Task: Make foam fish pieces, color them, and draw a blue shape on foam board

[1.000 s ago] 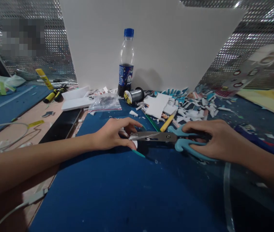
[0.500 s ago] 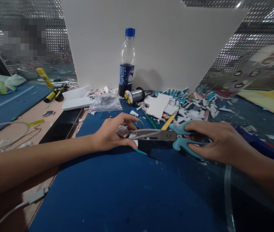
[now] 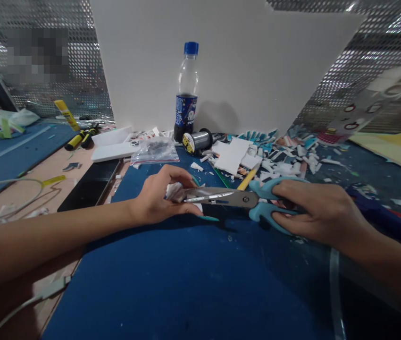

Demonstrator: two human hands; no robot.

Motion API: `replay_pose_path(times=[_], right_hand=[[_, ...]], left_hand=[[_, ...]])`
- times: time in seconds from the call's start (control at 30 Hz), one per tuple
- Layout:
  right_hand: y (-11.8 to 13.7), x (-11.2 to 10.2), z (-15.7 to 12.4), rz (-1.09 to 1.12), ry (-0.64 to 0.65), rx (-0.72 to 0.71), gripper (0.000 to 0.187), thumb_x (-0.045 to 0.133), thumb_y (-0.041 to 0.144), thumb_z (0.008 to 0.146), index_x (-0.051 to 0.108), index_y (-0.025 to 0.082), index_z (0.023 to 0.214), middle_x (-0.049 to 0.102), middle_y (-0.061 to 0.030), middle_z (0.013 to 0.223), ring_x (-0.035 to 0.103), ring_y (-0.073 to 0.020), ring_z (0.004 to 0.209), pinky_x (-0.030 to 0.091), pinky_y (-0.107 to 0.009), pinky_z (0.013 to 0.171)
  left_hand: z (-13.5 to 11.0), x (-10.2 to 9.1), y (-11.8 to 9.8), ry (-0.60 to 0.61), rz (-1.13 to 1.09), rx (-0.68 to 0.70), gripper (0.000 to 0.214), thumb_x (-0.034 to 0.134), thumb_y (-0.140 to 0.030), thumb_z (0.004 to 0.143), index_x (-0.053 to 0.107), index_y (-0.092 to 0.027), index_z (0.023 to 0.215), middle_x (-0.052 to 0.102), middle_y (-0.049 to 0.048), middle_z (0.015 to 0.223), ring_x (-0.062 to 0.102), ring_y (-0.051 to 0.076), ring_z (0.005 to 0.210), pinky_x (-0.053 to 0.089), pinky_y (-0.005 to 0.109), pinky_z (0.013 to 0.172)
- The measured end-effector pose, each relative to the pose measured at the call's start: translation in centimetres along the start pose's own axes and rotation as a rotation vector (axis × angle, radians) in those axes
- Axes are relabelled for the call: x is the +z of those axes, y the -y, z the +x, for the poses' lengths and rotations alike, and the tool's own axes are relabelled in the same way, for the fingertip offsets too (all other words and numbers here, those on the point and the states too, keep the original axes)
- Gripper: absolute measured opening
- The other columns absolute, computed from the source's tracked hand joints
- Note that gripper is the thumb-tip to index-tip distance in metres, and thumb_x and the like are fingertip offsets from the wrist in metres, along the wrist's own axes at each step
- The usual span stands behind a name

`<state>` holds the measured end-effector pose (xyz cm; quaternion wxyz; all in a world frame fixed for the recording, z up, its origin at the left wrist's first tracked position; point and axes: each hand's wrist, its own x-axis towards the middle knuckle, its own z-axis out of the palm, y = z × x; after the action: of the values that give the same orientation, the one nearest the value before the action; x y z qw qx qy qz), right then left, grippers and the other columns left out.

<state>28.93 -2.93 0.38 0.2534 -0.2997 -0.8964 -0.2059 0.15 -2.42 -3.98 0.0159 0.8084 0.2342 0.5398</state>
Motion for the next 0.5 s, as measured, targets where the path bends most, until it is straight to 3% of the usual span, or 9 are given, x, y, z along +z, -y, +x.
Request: replay_pose_path(times=[0.1,0.5], right_hand=[[0.06,-0.10,0.14,-0.032,-0.017,-0.122,0.012,0.045,0.017,0.079,0.045,0.022,0.068,0.057,0.0004,0.054,0.053,-0.0125,0.042,0.036,-0.025,0.040],[0.54,-0.37,0.53,-0.099,0.002,-0.135,0.014,0.043,0.017,0.080,0.046,0.020,0.067,0.050,0.0014,0.051,0.049,-0.0125,0.041,0.034,-0.024,0.039]], left_hand=[[-0.01,0.02,-0.02,-0.005,-0.002,-0.007,0.052,0.071,-0.053,0.066,0.048,-0.018,0.096,0.069,0.0018,0.074,0.068,0.014,0.065,0.053,0.021,0.054],[-0.07,0.01,-0.02,0.015,-0.012,-0.043,0.050,0.070,-0.053,0.066,0.050,-0.016,0.093,0.069,0.0028,0.073,0.068,0.014,0.064,0.052,0.021,0.054]])
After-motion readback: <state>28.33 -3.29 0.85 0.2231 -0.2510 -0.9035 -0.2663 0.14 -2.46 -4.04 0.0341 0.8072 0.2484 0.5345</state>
